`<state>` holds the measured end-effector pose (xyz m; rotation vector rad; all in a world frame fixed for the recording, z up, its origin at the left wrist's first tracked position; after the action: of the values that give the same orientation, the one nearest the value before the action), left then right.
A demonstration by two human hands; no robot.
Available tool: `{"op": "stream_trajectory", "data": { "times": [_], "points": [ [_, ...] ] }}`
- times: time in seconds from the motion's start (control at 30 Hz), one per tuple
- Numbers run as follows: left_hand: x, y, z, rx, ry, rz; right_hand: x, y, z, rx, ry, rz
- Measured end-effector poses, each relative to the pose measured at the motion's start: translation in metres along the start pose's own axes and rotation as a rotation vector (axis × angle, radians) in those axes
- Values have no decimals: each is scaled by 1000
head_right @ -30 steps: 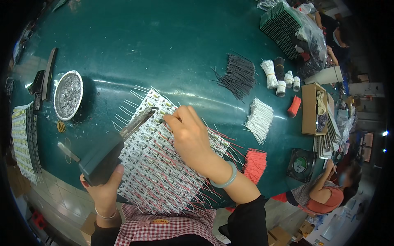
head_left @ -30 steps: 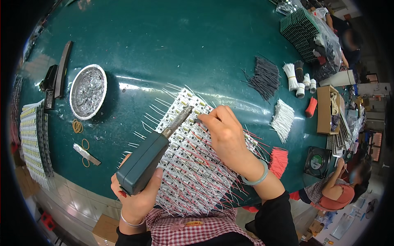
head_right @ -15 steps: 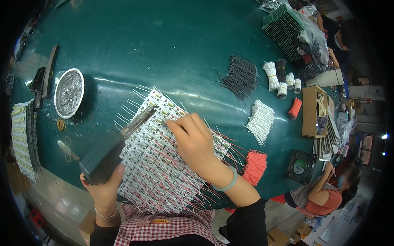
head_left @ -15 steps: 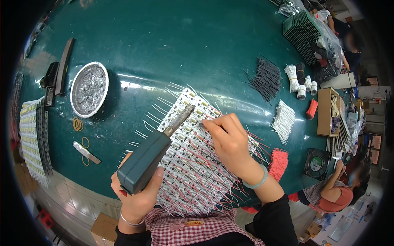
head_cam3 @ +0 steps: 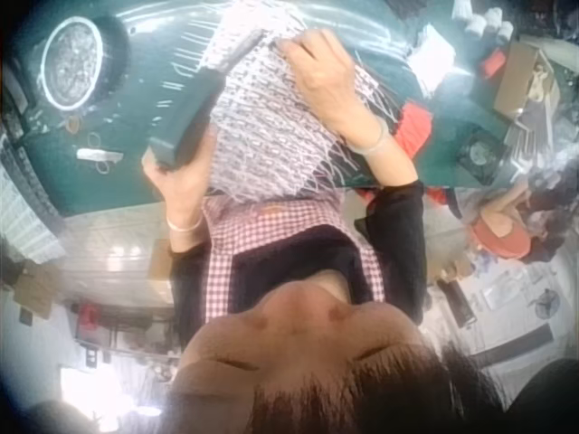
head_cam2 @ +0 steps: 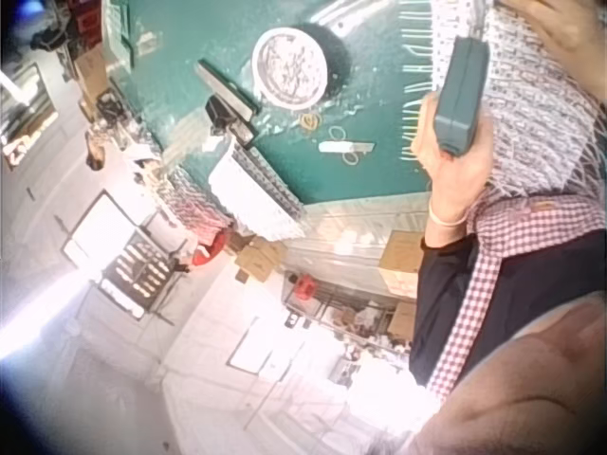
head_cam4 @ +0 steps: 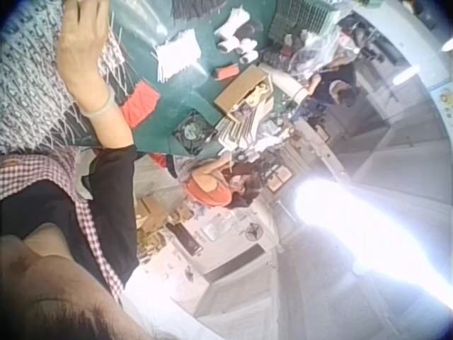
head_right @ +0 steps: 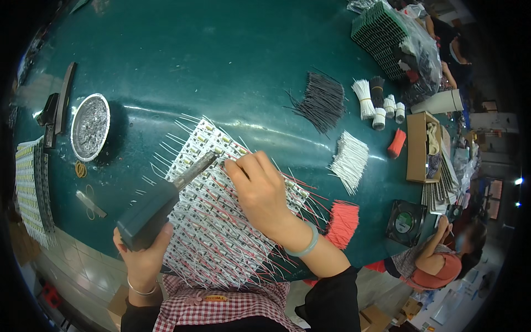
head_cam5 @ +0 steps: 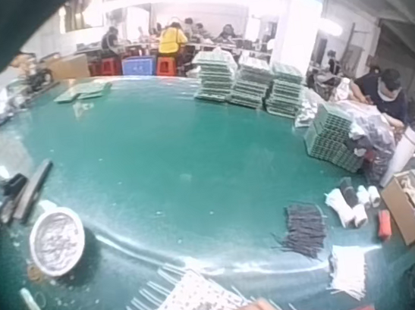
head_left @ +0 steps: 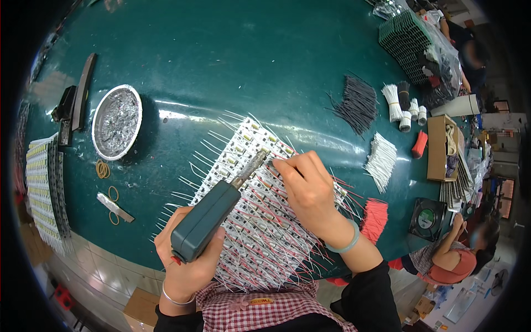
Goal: The person uses a soldering iron to attach small wires to a large LED circuit board. They repeatedly pick up individual wires from piles on the table, place them onto specific points on the board, and apply heat with the soldering iron to secure them.
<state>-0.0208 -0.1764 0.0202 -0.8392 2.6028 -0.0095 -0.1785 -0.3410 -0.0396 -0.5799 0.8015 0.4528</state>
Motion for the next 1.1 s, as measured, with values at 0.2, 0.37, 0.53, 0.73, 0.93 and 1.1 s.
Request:
{"op": "stream_trajectory", "data": {
  "times": [0.2,0.37,0.53,0.73,0.93,1.1],
  "points": [
    [1,0,0,35,-48,44,1,-2,-2,-4,-12,-2],
    [5,1,7,50,2,2,1,-2,-1,-5,-2,1],
    [6,-2,4,126,-86,30,2,-2,-1,-10,12,4],
    [6,-3,2,146,-79,34,5,0,-5,-67,33,-9],
    [-2,-1,-4,151,-173,35,3,-2,-3,-63,33,-9],
    [-3,4,1,133,-62,-21,4,-2,-3,-62,34,-20]
  ]
}}
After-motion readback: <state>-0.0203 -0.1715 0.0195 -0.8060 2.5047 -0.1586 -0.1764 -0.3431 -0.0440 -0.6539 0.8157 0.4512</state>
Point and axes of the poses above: each hand's wrist, its own y-axis away from the middle knuckle, its own x-axis out of the palm, z = x × y, the point moved 1 cm from there along -y, towards the middle knuckle, and after that the axes turned 14 degrees about x, right-handed, at the moved point
